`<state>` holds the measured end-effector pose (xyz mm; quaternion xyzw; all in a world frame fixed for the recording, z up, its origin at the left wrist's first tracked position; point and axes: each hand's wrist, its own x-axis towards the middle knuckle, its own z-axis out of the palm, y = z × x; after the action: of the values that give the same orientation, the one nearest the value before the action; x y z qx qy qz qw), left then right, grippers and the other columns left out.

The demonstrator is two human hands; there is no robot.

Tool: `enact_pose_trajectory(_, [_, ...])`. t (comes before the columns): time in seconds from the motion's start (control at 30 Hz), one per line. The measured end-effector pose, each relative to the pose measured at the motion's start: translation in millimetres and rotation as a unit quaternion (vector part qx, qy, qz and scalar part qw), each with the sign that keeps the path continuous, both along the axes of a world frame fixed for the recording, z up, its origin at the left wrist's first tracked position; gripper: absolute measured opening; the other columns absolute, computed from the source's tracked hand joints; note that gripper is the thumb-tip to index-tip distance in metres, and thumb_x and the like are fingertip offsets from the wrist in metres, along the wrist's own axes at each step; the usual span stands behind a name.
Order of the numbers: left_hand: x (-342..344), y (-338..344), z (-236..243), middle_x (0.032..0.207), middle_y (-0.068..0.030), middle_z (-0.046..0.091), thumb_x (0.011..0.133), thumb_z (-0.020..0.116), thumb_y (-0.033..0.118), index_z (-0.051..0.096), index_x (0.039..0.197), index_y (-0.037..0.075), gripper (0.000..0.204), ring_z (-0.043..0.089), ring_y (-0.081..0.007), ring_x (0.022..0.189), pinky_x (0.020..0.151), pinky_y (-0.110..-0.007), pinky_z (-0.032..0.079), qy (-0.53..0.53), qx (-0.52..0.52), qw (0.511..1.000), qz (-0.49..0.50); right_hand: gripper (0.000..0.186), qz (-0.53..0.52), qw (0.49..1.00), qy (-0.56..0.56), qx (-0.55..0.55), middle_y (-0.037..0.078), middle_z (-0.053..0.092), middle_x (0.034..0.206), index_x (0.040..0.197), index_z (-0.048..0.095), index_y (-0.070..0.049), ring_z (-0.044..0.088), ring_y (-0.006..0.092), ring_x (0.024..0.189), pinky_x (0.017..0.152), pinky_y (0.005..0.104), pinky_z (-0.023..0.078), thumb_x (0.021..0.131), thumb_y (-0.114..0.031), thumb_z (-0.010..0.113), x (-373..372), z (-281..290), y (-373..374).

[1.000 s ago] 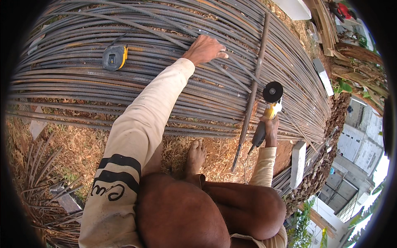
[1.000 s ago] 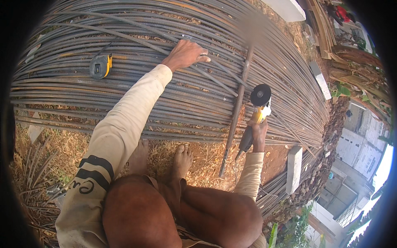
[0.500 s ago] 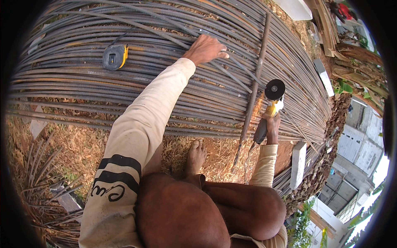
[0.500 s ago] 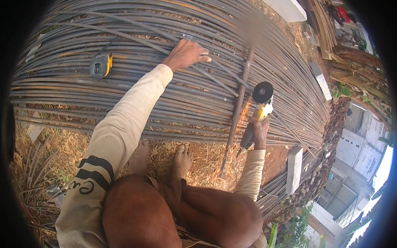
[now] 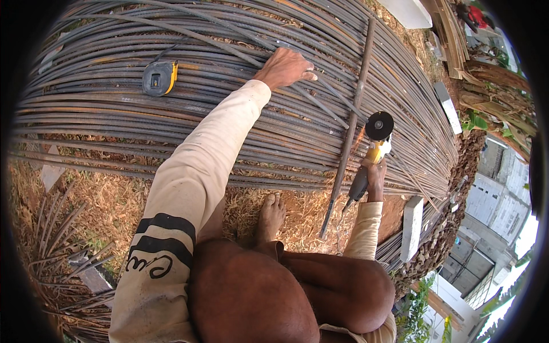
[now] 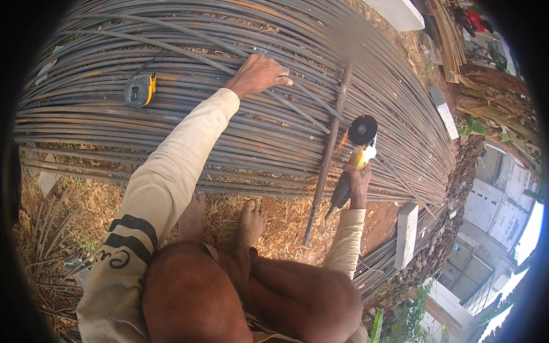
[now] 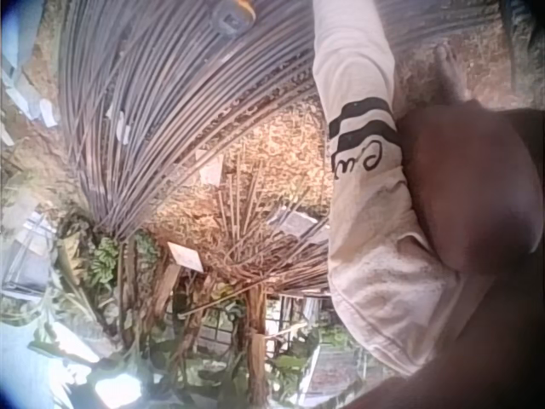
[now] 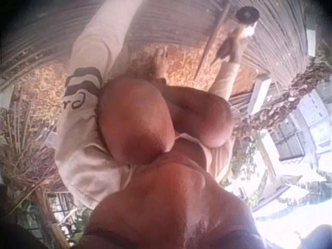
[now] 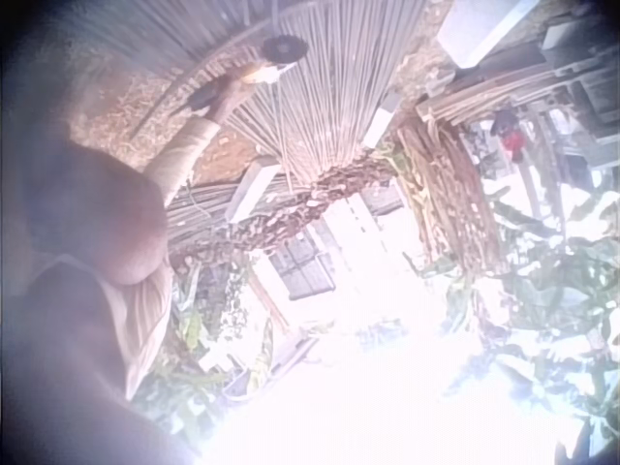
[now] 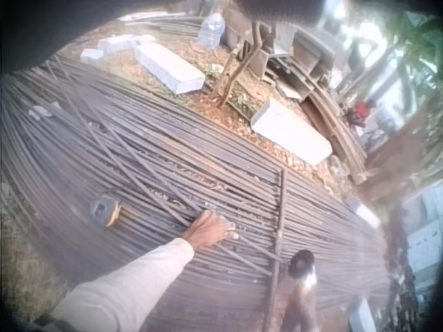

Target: The person measures a bundle of steel rods with a tape measure, then uses an angle grinder to cut a single rod. They repeat the process of measuring and cutting multiple rods from the bundle.

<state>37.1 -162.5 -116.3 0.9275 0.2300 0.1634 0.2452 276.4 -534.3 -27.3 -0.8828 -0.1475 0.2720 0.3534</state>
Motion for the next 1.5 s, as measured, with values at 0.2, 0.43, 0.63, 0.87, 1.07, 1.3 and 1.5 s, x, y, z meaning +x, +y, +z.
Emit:
enact_pose_trajectory(0.2, [-1, 0, 4, 0.083, -0.0124, 0.078, 0.096, 0.066, 0.059, 0.082, 0.122, 0.013, 0.056, 0.075, -0.0299, 0.081, 0.082, -0.046, 0.056, 0.005, -0.002, 1.0, -0.005, 0.041, 0.009, 1.0, -0.027, 0.0, 0.008, 0.066, 0.089, 0.109, 0.063, 0.0, 0.066, 0.0184, 0.075, 0.069, 0.0336, 0.055, 0.072, -0.005, 0.079, 5, -5, -4])
enact_pose_trajectory(0.43, [0, 1, 5, 0.085, -0.0125, 0.079, 0.096, 0.065, 0.06, 0.082, 0.123, 0.014, 0.056, 0.075, -0.0305, 0.082, 0.082, -0.047, 0.056, 0.003, -0.003, 1.0, -0.003, 0.04, 0.049, 0.994, -0.025, 0.093, 0.004, 0.065, 0.091, 0.111, 0.065, -0.001, 0.063, 0.0154, 0.074, 0.067, 0.0334, 0.053, 0.075, -0.012, 0.079, 4, -17, -30])
enact_pose_trajectory(0.63, [-2, 1, 0, 0.087, -0.0124, 0.079, 0.095, 0.065, 0.061, 0.082, 0.123, 0.014, 0.057, 0.075, -0.0307, 0.083, 0.082, -0.047, 0.056, 0.006, -0.004, 1.0, -0.001, 0.047, 0.017, 1.0, -0.003, -0.002, 0.006, 0.066, 0.094, 0.114, 0.065, 0.0, 0.064, 0.0178, 0.075, 0.068, 0.0336, 0.054, 0.072, -0.014, 0.081, 9, -8, -5])
enact_pose_trajectory(0.87, [-1, 2, 3, 0.087, -0.0135, 0.078, 0.096, 0.065, 0.062, 0.082, 0.123, 0.015, 0.057, 0.075, -0.0312, 0.084, 0.083, -0.048, 0.056, 0.008, -0.012, 1.0, -0.005, 0.046, 0.014, 1.0, -0.02, 0.012, 0.007, 0.067, 0.094, 0.113, 0.063, 0.0, 0.065, 0.0201, 0.078, 0.072, 0.0356, 0.055, 0.069, -0.006, 0.078, 17, -15, -13])
enact_pose_trajectory(1.07, [-2, 2, 3, 0.086, -0.0136, 0.078, 0.096, 0.063, 0.063, 0.082, 0.122, 0.014, 0.058, 0.075, -0.0318, 0.086, 0.083, -0.048, 0.056, 0.014, -0.012, 1.0, -0.004, 0.044, 0.001, 1.0, -0.016, -0.002, 0.008, 0.067, 0.094, 0.112, 0.063, -0.002, 0.066, 0.0208, 0.077, 0.07, 0.0361, 0.056, 0.07, -0.004, 0.077, 6, -9, -6])
enact_pose_trajectory(1.3, [-1, 3, 1, 0.085, -0.0137, 0.078, 0.095, 0.063, 0.065, 0.082, 0.122, 0.013, 0.062, 0.075, -0.032, 0.085, 0.083, -0.048, 0.056, 0.014, -0.027, 1.0, -0.006, 0.045, 0.001, 1.0, -0.011, 0.008, 0.008, 0.068, 0.093, 0.113, 0.063, -0.002, 0.067, 0.021, 0.076, 0.069, 0.0361, 0.057, 0.071, -0.002, 0.077, -1, -3, -3])
enact_pose_trajectory(1.5, [0, 2, 1, 0.084, -0.013, 0.077, 0.095, 0.063, 0.064, 0.082, 0.123, 0.014, 0.06, 0.074, -0.0307, 0.082, 0.083, -0.048, 0.056, 0.004, -0.014, 1.0, -0.008, 0.046, 0.005, 1.0, -0.01, 0.022, 0.008, 0.068, 0.093, 0.115, 0.063, -0.001, 0.067, 0.0208, 0.078, 0.07, 0.0363, 0.057, 0.071, -0.002, 0.077, 12, -13, -14])
